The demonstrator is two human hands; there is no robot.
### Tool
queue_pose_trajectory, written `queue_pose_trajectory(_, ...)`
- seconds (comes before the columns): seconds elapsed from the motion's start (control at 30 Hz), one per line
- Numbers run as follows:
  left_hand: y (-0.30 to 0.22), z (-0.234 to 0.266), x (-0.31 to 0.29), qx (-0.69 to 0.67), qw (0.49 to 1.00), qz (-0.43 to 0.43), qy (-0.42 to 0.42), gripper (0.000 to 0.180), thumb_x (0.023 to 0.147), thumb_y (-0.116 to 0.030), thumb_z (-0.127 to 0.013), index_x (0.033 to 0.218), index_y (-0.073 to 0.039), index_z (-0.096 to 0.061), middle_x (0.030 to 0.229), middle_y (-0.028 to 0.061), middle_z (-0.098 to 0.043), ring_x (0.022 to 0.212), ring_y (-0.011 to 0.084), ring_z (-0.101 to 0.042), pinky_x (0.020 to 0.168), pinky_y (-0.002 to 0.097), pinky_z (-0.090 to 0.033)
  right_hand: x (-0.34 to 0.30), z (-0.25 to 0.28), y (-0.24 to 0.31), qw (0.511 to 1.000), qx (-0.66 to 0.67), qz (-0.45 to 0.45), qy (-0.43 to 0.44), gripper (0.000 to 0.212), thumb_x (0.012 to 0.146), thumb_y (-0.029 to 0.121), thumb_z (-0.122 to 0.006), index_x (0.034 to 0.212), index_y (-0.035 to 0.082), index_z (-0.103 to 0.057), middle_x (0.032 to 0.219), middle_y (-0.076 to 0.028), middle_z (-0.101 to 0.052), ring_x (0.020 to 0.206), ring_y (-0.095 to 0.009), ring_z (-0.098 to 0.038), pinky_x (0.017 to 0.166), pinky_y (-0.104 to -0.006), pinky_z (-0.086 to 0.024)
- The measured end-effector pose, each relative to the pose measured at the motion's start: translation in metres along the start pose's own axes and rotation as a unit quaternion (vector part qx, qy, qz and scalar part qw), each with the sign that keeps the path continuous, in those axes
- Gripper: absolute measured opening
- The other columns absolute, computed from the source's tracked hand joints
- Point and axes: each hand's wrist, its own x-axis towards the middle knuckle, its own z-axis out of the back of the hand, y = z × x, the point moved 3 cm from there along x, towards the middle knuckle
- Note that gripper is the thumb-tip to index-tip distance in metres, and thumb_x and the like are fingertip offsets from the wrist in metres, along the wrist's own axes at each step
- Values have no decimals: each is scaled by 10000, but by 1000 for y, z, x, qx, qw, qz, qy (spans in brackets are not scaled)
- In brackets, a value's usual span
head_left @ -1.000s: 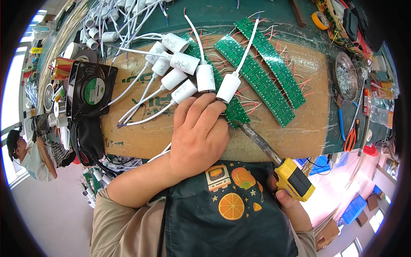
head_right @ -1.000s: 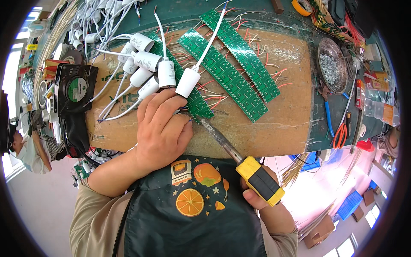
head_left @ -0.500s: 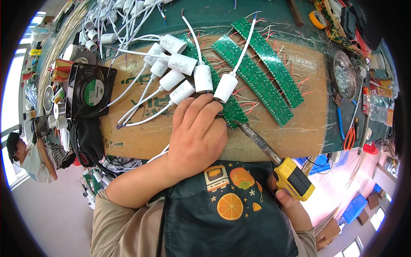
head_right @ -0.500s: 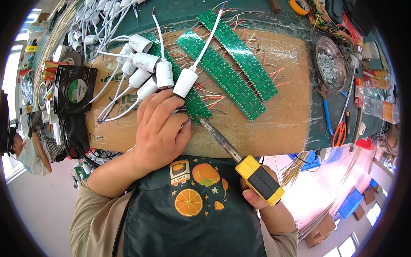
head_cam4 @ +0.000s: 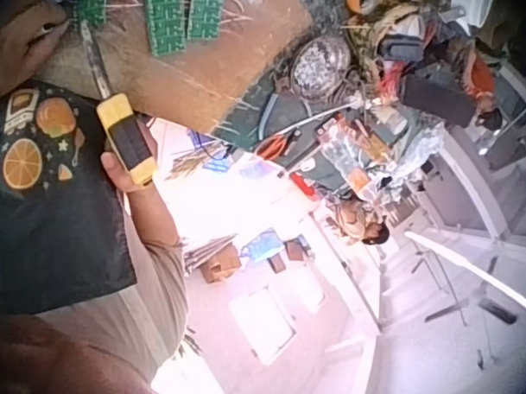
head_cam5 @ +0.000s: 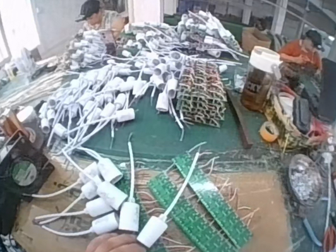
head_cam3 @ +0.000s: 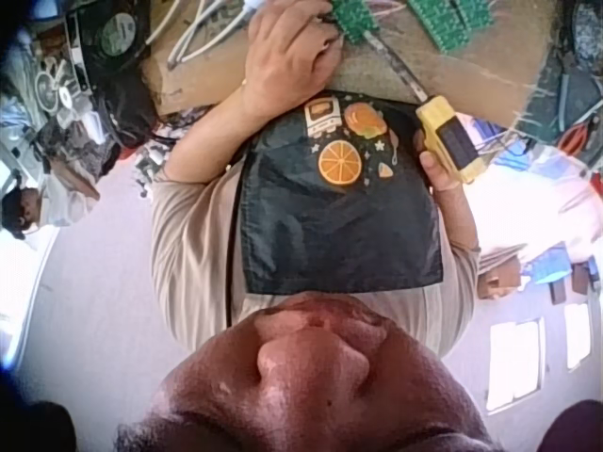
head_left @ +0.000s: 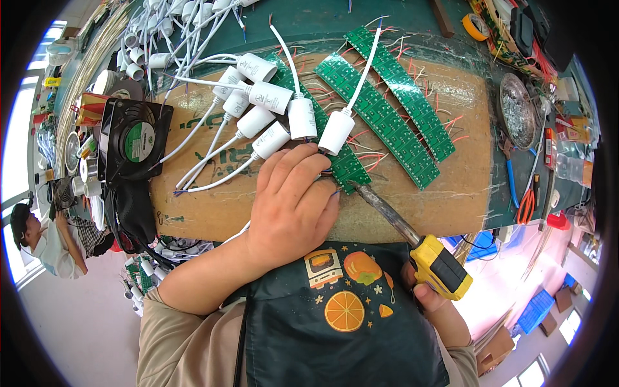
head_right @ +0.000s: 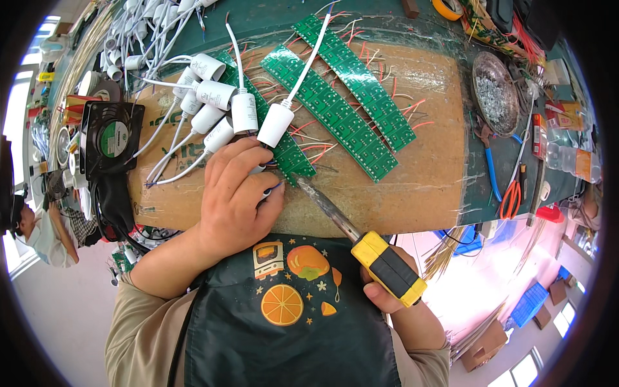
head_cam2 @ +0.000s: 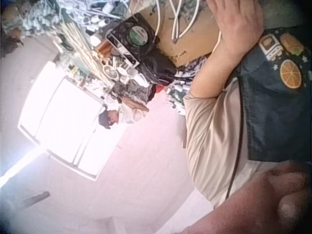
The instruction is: The person solders wires from cylindrical components onto circuit boards using a soldering gun, moves assembled boards onto a pile, and solders additional components onto new circuit boards.
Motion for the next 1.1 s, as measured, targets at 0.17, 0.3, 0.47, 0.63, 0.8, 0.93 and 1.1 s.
queue_pose_trajectory(0.17,1,0,0,-11,1000,7,-2,264,658,12,-742,882,-47,-616,1109,133,-607,1077,365,-601,903,447,-447,3,-1,2,1000,-6,18,1,401,926,404,-669,759,58,-557,660,-52,-525,552,-223,-514,522,-348,-410)
queue_pose_trajectory(0.3,1,-1,1,-14,1000,12,-10,260,655,17,-738,876,-44,-617,1106,135,-607,1066,360,-605,885,434,-444,2,-2,0,1000,-15,25,4,369,926,367,-666,752,57,-567,657,-56,-534,560,-235,-523,518,-353,-403)
queue_pose_trajectory(0.47,-1,-1,4,-14,1000,17,-10,262,647,23,-736,871,-43,-617,1090,134,-605,1045,350,-610,866,421,-439,5,-2,-1,999,-26,47,4,356,917,351,-669,737,59,-571,652,-60,-540,553,-243,-524,514,-359,-398)
queue_pose_trajectory(0.63,-1,-2,3,-11,1000,18,-16,265,639,29,-738,866,-41,-620,1084,132,-598,1044,345,-607,862,418,-437,9,-4,2,997,-49,57,1,338,911,331,-666,720,67,-575,641,-57,-542,542,-254,-525,509,-365,-399)
queue_pose_trajectory(0.8,-2,-2,2,-9,1000,17,-15,264,639,29,-739,866,-41,-624,1087,133,-594,1043,343,-604,866,421,-438,11,-6,1,997,-36,68,-2,308,905,290,-662,709,73,-567,639,-59,-546,543,-260,-531,502,-369,-401)
queue_pose_trajectory(0.93,-2,-2,2,-2,1000,22,-12,256,642,30,-739,859,-42,-624,1088,133,-591,1043,347,-603,874,428,-439,10,-5,1,998,-33,61,8,305,902,287,-669,711,71,-569,641,-59,-548,543,-261,-530,504,-370,-407)
queue_pose_trajectory(1.1,-3,-4,3,-1,1000,24,-10,243,650,29,-743,848,-42,-623,1088,135,-592,1047,355,-603,883,431,-441,3,-1,-3,999,27,32,-16,300,906,304,-691,760,59,-597,654,-53,-560,559,-227,-545,521,-345,-415)
